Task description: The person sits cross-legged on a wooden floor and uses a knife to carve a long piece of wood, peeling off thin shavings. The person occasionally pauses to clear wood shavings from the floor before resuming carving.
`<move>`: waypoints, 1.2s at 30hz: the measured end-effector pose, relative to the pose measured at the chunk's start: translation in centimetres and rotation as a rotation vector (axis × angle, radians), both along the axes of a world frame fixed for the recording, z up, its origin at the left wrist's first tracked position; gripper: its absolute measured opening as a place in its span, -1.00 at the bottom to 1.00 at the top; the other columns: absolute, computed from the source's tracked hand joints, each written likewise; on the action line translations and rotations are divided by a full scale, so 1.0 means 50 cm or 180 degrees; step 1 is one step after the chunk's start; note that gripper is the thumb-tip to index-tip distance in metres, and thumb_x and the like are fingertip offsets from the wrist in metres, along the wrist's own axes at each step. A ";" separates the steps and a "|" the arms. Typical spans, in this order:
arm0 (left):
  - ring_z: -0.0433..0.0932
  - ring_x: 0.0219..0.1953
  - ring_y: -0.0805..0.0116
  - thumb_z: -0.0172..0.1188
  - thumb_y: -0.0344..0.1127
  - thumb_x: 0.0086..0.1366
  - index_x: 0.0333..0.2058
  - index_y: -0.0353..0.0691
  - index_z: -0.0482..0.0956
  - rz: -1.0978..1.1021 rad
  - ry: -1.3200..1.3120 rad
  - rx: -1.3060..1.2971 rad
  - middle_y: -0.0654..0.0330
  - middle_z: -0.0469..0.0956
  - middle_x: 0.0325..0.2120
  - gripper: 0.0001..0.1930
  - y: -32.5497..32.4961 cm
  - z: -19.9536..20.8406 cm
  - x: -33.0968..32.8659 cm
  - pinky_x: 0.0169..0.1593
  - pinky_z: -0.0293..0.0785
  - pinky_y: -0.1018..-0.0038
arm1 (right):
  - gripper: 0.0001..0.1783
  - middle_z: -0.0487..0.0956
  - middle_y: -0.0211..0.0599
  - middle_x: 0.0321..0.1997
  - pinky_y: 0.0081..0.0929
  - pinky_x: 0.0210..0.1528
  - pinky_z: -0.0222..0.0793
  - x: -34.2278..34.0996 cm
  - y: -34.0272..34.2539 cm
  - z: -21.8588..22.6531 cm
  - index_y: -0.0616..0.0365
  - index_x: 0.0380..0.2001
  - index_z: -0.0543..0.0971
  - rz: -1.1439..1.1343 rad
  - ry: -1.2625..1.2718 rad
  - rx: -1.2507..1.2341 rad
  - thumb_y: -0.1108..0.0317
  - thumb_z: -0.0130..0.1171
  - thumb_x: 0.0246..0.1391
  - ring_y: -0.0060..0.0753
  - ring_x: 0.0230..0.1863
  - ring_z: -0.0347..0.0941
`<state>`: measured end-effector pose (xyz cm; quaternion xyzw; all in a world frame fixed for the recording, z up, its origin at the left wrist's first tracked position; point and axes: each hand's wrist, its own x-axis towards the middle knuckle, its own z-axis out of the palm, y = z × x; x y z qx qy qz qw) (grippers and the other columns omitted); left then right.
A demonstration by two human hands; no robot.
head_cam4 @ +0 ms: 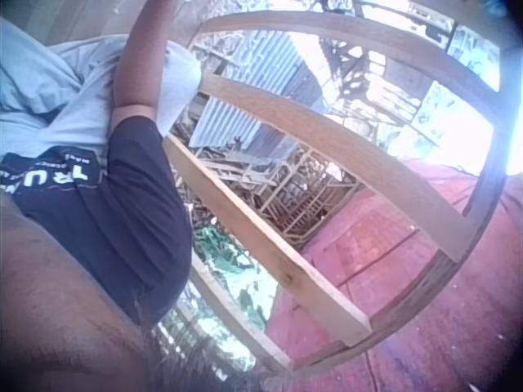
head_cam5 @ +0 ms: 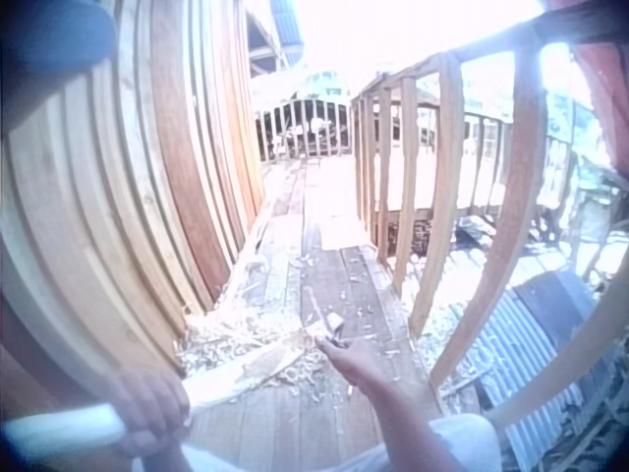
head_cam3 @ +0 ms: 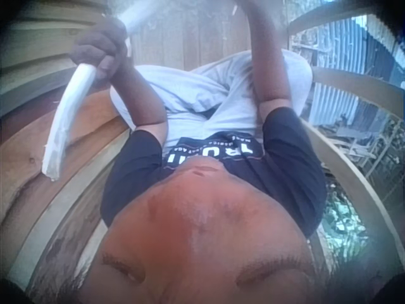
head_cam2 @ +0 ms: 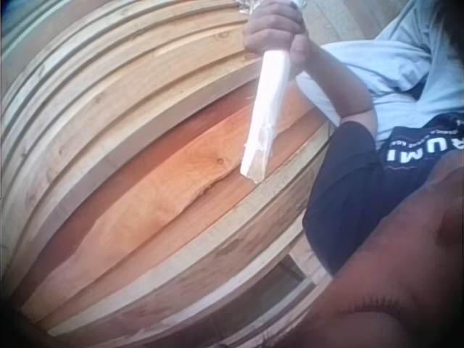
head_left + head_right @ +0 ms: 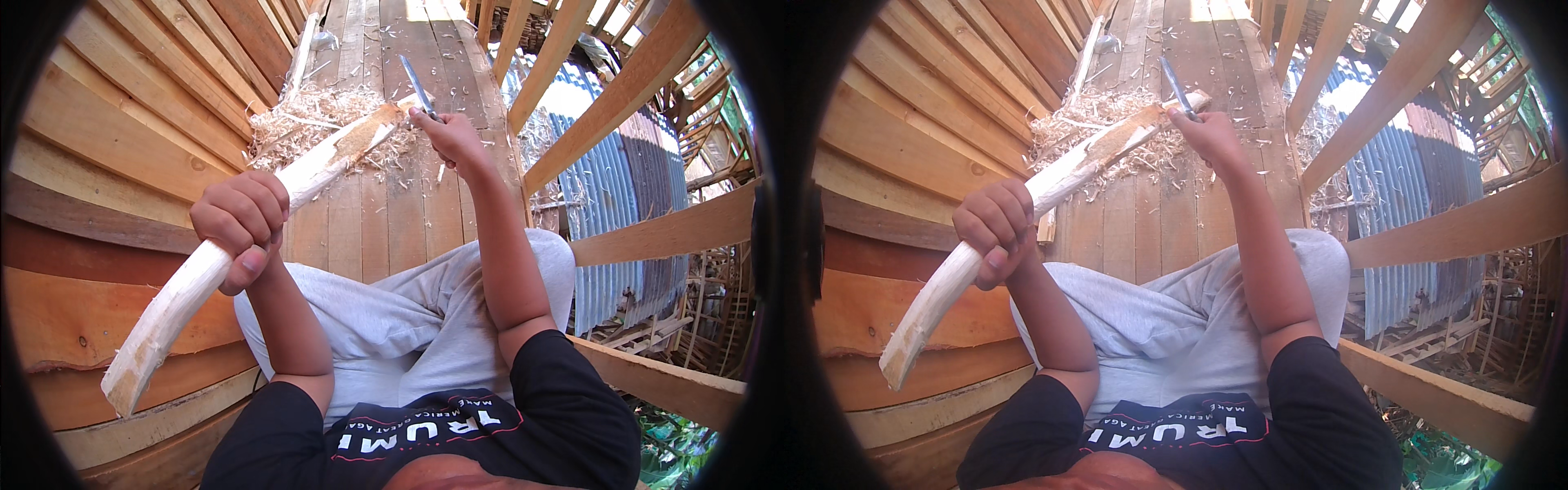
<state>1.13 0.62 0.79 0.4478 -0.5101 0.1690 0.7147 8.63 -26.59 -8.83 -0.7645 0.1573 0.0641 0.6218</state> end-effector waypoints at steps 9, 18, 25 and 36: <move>0.22 -0.81 0.57 0.18 -0.37 -0.12 -0.77 0.00 0.20 0.0029 0.0056 -0.0040 0.43 0.26 -0.86 -0.71 -0.003 -0.002 -0.001 -0.55 0.23 0.57 | -0.40 0.20 -0.62 -0.80 -0.59 -0.79 -0.13 -0.011 0.009 0.017 -0.04 -0.70 0.32 0.0148 0.0092 -0.0135 -0.27 0.10 0.12 -0.75 -0.83 0.01; 0.22 -0.82 0.46 0.14 -0.44 -0.21 -0.79 -0.07 0.21 -0.0095 0.0077 -0.0150 0.36 0.24 -0.87 -0.76 0.001 -0.002 0.000 -0.56 0.30 0.50 | -0.48 0.17 -0.63 -0.76 -0.57 -0.73 -0.10 -0.007 0.010 0.013 0.02 -0.61 0.34 0.0318 0.0320 0.0427 -0.08 -0.23 0.31 -0.69 -0.77 -0.01; 0.22 -0.82 0.47 0.16 -0.42 -0.20 -0.78 -0.07 0.22 -0.0078 0.0062 -0.0144 0.36 0.24 -0.87 -0.75 0.002 -0.003 0.001 -0.56 0.29 0.50 | -0.59 0.18 -0.61 -0.74 -0.56 -0.71 -0.07 -0.006 0.016 0.005 0.04 -0.54 0.37 0.0468 0.0301 0.0434 0.08 -0.28 0.31 -0.67 -0.77 0.00; 0.21 -0.74 0.55 0.14 -0.32 -0.06 -0.71 0.00 0.20 0.0206 0.0081 -0.0160 0.41 0.25 -0.82 -0.75 0.001 -0.009 -0.001 -0.45 0.21 0.52 | -0.62 0.37 -0.45 -0.56 -0.49 -0.53 0.22 0.004 0.024 -0.019 0.16 -0.35 0.43 0.0520 -0.0380 0.0038 0.03 0.14 0.16 -0.55 -0.57 0.28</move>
